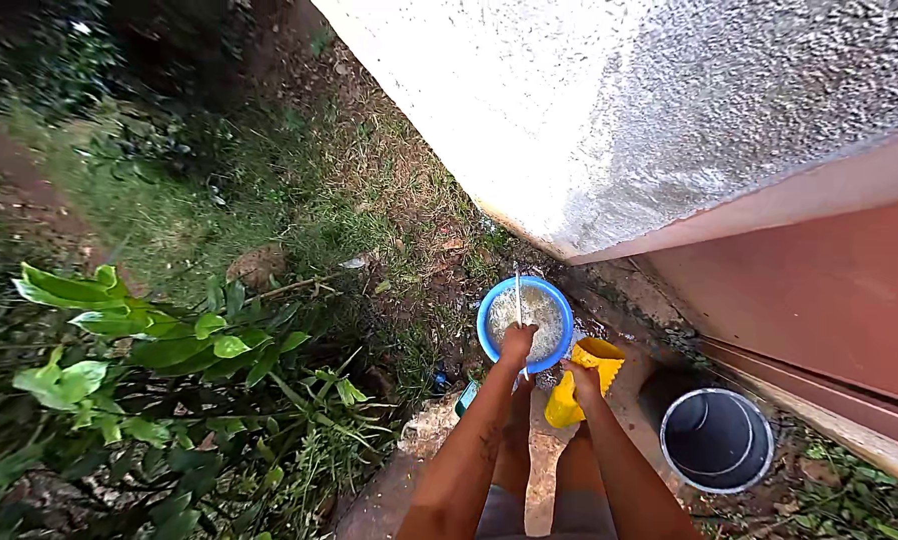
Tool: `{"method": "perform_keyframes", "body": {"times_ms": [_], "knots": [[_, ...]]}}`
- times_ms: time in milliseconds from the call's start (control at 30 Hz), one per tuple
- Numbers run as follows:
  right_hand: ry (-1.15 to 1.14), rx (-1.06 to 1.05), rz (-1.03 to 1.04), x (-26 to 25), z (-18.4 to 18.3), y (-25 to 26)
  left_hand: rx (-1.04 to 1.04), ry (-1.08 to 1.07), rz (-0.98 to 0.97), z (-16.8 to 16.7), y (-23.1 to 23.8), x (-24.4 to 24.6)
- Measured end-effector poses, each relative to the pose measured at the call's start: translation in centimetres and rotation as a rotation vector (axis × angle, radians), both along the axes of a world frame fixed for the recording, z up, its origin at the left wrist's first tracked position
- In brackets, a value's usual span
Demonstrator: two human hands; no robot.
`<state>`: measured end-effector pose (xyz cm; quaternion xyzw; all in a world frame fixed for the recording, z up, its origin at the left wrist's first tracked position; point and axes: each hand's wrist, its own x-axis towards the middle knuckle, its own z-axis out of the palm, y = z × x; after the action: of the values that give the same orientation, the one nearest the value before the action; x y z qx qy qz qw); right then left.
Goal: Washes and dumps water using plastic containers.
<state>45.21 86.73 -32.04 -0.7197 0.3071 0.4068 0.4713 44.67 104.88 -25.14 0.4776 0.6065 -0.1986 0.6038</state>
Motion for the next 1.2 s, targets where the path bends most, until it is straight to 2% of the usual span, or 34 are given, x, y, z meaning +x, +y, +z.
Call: {"method": "perform_keyframes", "body": {"times_ms": [200,367,533,633,733,833,967,1200], "knots": [[-0.02,-0.026,-0.122,-1.0,-1.7,1.4,-0.023,0.009,0.057,-0.2,0.0,0.3],[0.065,-0.283,-0.02,0.0,-2.8,3.2,-0.026,0.005,0.056,-0.5,0.3,0.6],[0.005,-0.157,-0.086,-0.1,-3.4,4.4,-0.019,-0.014,0.08,-0.9,1.6,0.9],[-0.023,-0.178,-0.099,-0.2,-3.2,6.5,-0.005,0.006,0.05,-1.9,3.7,0.7],[-0.055,-0.222,-0.135,-0.7,-2.0,9.4,-0.016,-0.014,-0.007,-3.7,6.0,0.5],[-0.05,-0.295,-0.242,-0.8,-1.6,11.9,-0.025,-0.07,-0.148,-5.6,7.2,0.9],[-0.065,-0.33,-0.369,0.2,-1.3,14.5,-0.045,-0.173,-0.325,-5.9,6.6,2.6],[-0.09,-0.367,-0.412,1.4,-1.7,14.8,-0.067,-0.285,-0.45,-7.4,4.8,3.6]]}}
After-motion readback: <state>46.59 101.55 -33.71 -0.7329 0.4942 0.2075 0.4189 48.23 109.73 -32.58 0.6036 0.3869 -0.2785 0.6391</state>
